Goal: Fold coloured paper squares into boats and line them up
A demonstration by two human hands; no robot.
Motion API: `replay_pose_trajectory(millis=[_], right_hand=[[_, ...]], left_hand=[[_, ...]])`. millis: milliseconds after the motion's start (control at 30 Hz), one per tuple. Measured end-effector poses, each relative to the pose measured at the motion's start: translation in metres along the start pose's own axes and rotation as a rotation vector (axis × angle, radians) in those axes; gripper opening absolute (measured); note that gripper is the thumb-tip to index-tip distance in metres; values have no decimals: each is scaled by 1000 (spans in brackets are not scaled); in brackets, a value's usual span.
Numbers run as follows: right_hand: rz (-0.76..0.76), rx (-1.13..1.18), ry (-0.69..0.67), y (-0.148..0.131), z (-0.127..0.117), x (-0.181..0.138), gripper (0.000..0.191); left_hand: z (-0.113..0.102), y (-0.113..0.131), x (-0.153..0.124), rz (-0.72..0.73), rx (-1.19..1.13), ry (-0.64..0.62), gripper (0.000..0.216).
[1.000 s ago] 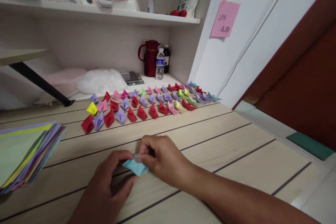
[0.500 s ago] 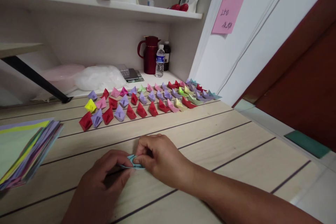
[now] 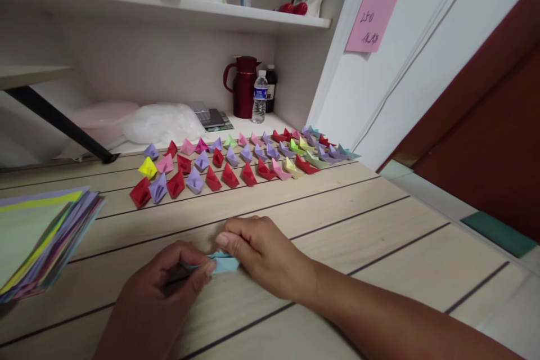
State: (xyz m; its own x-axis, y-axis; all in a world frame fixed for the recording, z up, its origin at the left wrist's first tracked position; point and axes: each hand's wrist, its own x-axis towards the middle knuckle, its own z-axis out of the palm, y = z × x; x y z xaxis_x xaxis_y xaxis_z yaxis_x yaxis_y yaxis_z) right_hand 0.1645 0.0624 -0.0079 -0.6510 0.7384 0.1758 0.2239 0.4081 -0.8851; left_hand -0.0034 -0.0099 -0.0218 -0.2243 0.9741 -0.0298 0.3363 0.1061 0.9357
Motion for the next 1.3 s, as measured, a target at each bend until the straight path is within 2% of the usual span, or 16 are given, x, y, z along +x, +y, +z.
replay_pose_trajectory(millis=[233, 333, 367, 400, 533, 600, 933, 1067, 1200, 1300], right_hand=[[66, 291, -1, 1, 0, -2, 44], [118, 393, -1, 5, 3, 1, 76], [131, 406, 8, 6, 5, 3, 80], [142, 411, 20, 7, 6, 4, 78], [223, 422, 65, 9, 8, 6, 44], [267, 417, 68, 8, 8, 6, 34], [336, 371, 42, 7, 7, 5, 32], [250, 302, 51, 7, 7, 4, 29], [-17, 65, 172, 4, 6, 1, 38], [-161, -79, 219, 1, 3, -1, 34]], left_hand=[[-5, -3, 2, 28, 22, 67, 15], [-8, -8, 5, 109, 53, 103, 17], [-9, -9, 6, 133, 60, 114, 17], [-9, -9, 6, 146, 64, 124, 18], [-6, -7, 4, 122, 18, 172, 16], [-4, -5, 2, 105, -10, 188, 13], [-4, -2, 2, 53, -17, 127, 15], [-6, 1, 1, 40, 30, 106, 16], [-5, 2, 1, 98, 20, 146, 14], [-3, 0, 1, 139, -5, 159, 13]])
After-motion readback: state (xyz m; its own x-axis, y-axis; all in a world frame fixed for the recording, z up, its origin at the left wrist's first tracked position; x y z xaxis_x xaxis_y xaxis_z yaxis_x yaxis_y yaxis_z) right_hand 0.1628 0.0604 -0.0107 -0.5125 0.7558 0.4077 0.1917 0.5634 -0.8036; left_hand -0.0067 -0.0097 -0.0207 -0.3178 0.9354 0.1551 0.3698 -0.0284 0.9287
